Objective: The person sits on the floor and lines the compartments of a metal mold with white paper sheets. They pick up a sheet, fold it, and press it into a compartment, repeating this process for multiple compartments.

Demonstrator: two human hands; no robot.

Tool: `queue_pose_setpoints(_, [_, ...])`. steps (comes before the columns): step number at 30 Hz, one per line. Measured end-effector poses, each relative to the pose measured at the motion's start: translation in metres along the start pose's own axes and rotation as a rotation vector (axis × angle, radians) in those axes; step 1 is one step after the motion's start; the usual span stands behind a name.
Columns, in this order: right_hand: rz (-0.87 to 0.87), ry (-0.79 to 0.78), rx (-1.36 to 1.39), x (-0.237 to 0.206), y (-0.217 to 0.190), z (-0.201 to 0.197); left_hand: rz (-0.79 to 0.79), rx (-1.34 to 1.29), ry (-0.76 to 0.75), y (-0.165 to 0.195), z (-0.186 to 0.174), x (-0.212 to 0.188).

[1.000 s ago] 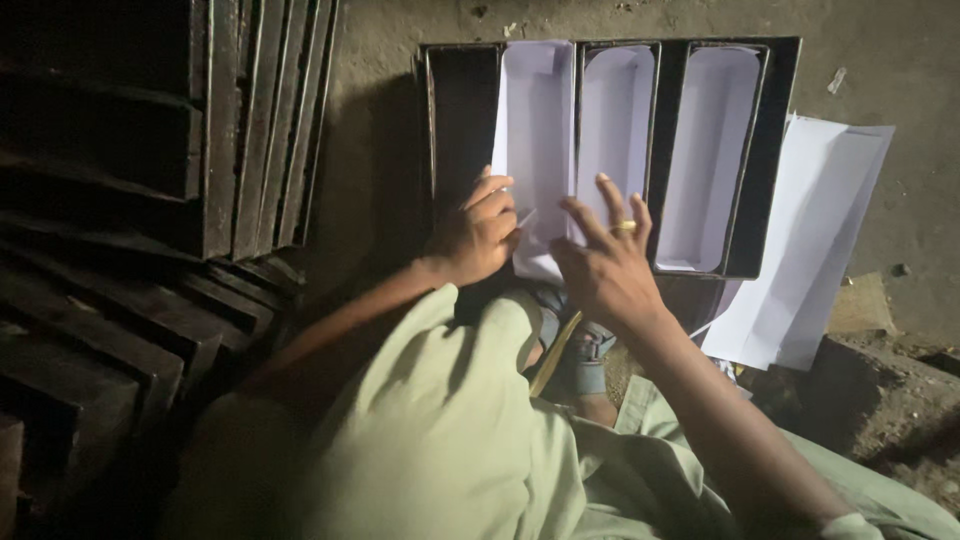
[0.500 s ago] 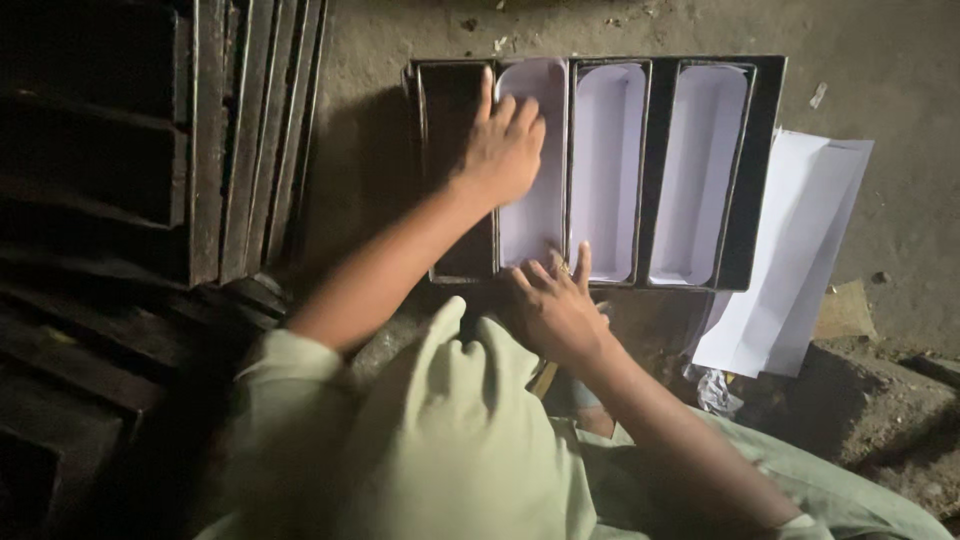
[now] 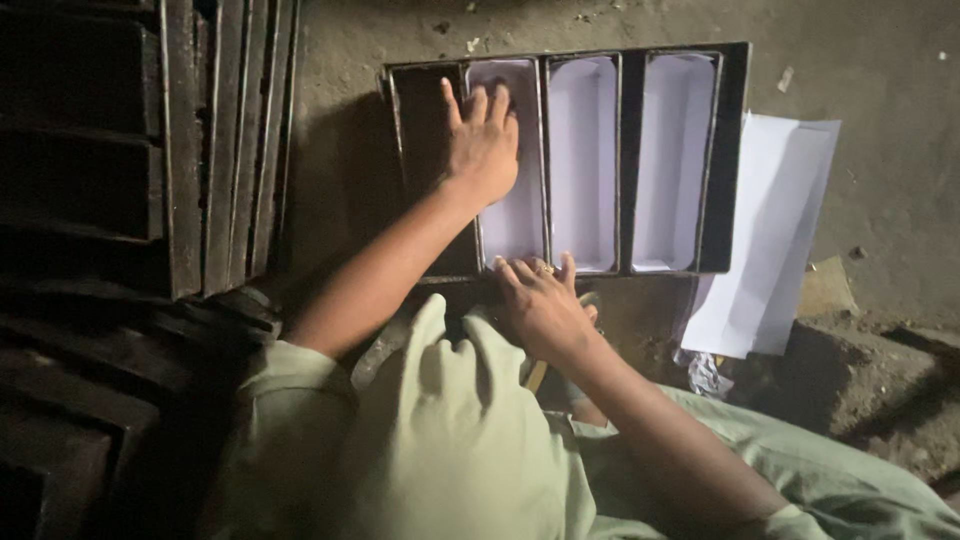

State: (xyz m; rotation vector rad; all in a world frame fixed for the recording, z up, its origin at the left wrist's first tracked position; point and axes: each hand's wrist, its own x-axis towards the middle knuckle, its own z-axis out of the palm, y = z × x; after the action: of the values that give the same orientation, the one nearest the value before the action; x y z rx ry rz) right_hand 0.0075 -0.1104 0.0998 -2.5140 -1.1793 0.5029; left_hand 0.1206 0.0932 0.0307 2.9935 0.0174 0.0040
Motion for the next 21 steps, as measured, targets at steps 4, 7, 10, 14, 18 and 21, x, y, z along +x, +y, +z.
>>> queue_pose_setpoints(4, [-0.103,0.26,0.074,-0.034,0.027,-0.017,0.007,-0.017,0.053,0.0,0.011,-0.003])
queue_pose_setpoints(7, [0.179,0.059,-0.154,-0.062,0.071,-0.036,-0.013,-0.029,-0.093,0.002,0.01,-0.001])
queue_pose_setpoints(10, [0.458,0.477,0.246,-0.109,0.116,-0.058,-0.013,-0.041,-0.061,0.002,0.004,0.0])
queue_pose_setpoints(14, [0.81,0.261,-0.063,-0.137,0.164,-0.055,-0.019,-0.124,0.097,0.002,-0.01,-0.005])
queue_pose_setpoints(18, [0.871,0.071,-0.053,-0.129,0.191,-0.027,-0.038,-0.132,0.083,-0.003,-0.017,-0.008])
queue_pose_setpoints(21, [0.967,0.026,-0.016,-0.124,0.205,-0.017,0.019,-0.041,0.392,-0.016,-0.019,0.005])
